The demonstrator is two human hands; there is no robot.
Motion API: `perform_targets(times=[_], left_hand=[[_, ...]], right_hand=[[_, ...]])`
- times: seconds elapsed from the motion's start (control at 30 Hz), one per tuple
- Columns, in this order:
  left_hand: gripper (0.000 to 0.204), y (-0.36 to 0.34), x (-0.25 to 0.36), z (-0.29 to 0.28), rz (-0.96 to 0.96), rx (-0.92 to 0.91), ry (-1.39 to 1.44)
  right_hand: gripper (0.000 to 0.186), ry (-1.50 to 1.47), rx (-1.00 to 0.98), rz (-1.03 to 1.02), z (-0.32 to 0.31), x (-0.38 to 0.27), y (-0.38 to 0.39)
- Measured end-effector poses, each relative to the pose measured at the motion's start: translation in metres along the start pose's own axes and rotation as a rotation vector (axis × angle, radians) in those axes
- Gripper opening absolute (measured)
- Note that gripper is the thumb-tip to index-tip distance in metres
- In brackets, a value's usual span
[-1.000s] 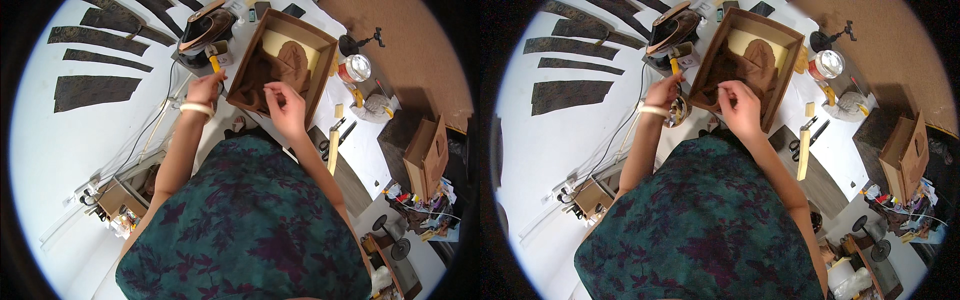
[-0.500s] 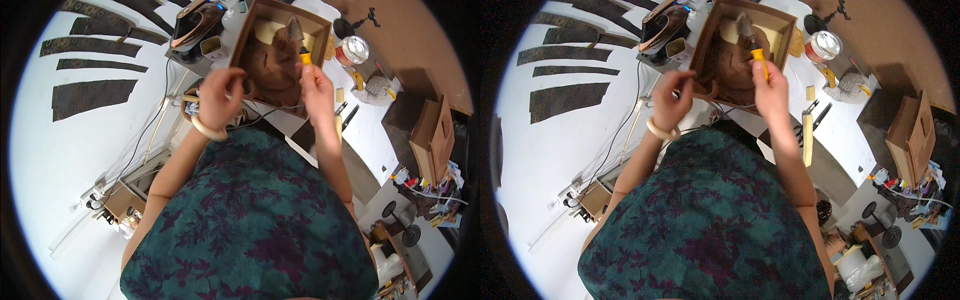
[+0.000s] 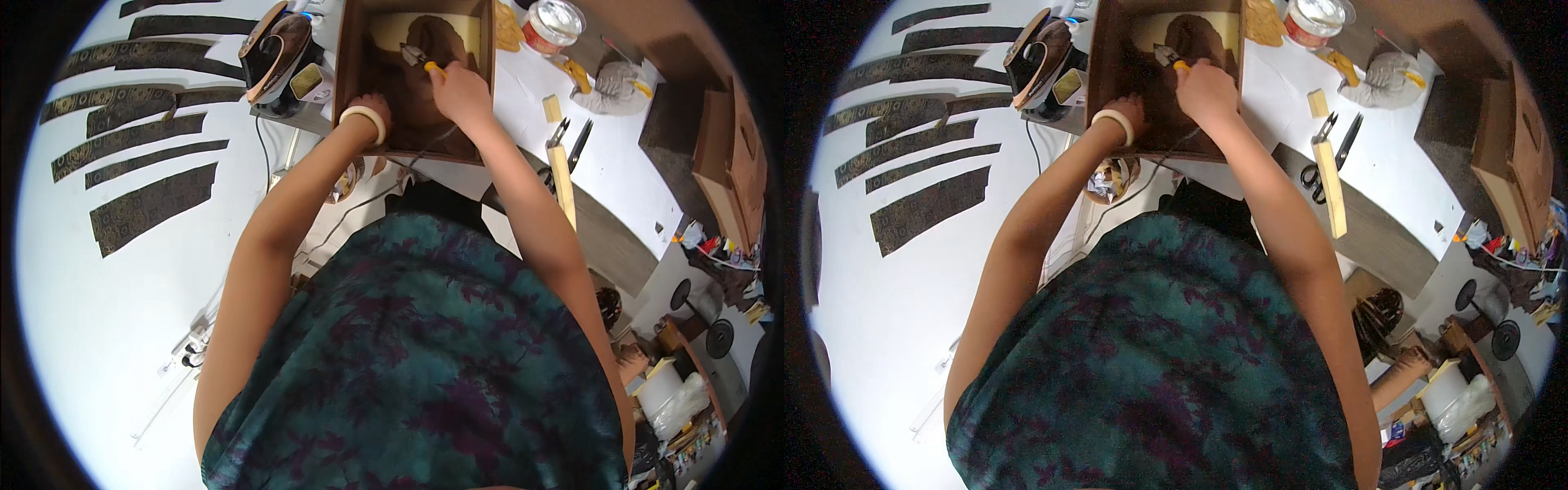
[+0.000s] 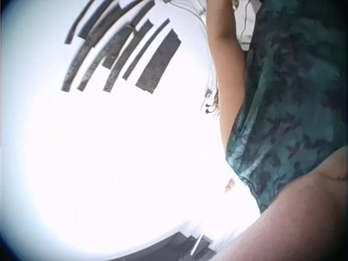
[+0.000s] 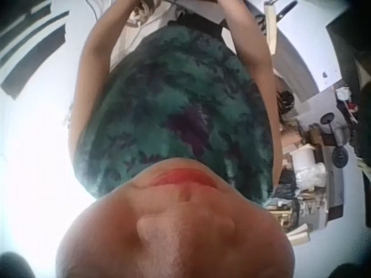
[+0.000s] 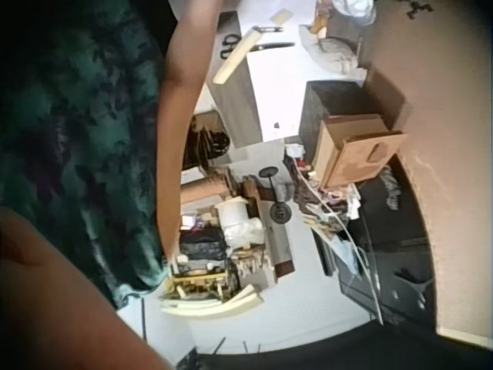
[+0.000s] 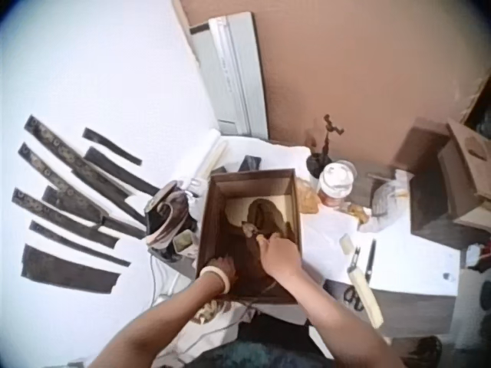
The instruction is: The person uses pliers to remove staples from a brown fabric lining inside a wooden frame. They repeatedly reposition the fabric and pull out staples along the edges, then smooth the fabric back into place.
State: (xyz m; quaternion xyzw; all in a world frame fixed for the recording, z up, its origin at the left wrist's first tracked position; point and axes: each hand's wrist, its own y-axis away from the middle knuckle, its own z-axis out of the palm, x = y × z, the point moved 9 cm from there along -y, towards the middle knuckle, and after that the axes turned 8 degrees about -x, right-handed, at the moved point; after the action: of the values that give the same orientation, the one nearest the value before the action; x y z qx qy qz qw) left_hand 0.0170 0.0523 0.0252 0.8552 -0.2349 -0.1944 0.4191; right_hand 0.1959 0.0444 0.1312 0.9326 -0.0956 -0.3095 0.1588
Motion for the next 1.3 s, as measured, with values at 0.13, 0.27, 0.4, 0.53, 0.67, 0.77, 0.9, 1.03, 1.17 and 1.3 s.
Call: perform_targets(times=[0.13, 0.27, 0.4, 0.53, 0.67, 0.77, 0.9, 1.03, 1.17, 1.3], left_hand=[[0.054, 0.016, 0.003, -0.002, 0.091, 0.003, -0.274], [0.048, 0.025, 0.002, -0.008, 0.047, 0.032, -0.467], [0.041, 0.04, 0.003, -0.021, 0.038, 0.012, -0.426], [0.043, 0.038, 0.001, -0.019, 0.049, 0.064, -0.452], [0.044, 0.04, 0.002, -0.021, 0.047, 0.048, -0.503], [0.054, 0.04, -0.001, -0.021, 0.017, -0.014, -0.515], [0.054, 0.044, -0.001, -0.025, 0.022, -0.001, -0.538], [0.054, 0.045, -0.003, -0.025, 0.016, 0.02, -0.562], [0.053, 0.045, -0.002, -0.025, 0.022, 0.01, -0.563], [0.052, 0.043, -0.003, -0.023, 0.025, 0.011, -0.558]], right_hand=[[0.039, -0.021, -0.02, -0.031, 0.033, -0.006, -0.013], [0.036, 0.029, -0.09, -0.069, 0.067, -0.003, -0.022], [0.035, 0.012, -0.109, -0.11, 0.078, -0.006, -0.017], [0.033, -0.008, -0.152, -0.13, 0.09, -0.013, -0.02], [0.032, -0.034, -0.225, -0.096, 0.105, -0.013, -0.021], [0.032, -0.032, -0.282, -0.089, 0.115, -0.015, -0.019], [0.031, -0.024, -0.356, -0.096, 0.116, -0.017, -0.014], [0.032, -0.045, -0.316, -0.108, 0.11, -0.016, -0.018], [0.029, -0.056, -0.28, -0.158, 0.112, -0.016, -0.017], [0.03, -0.044, -0.312, -0.172, 0.108, -0.015, -0.011]])
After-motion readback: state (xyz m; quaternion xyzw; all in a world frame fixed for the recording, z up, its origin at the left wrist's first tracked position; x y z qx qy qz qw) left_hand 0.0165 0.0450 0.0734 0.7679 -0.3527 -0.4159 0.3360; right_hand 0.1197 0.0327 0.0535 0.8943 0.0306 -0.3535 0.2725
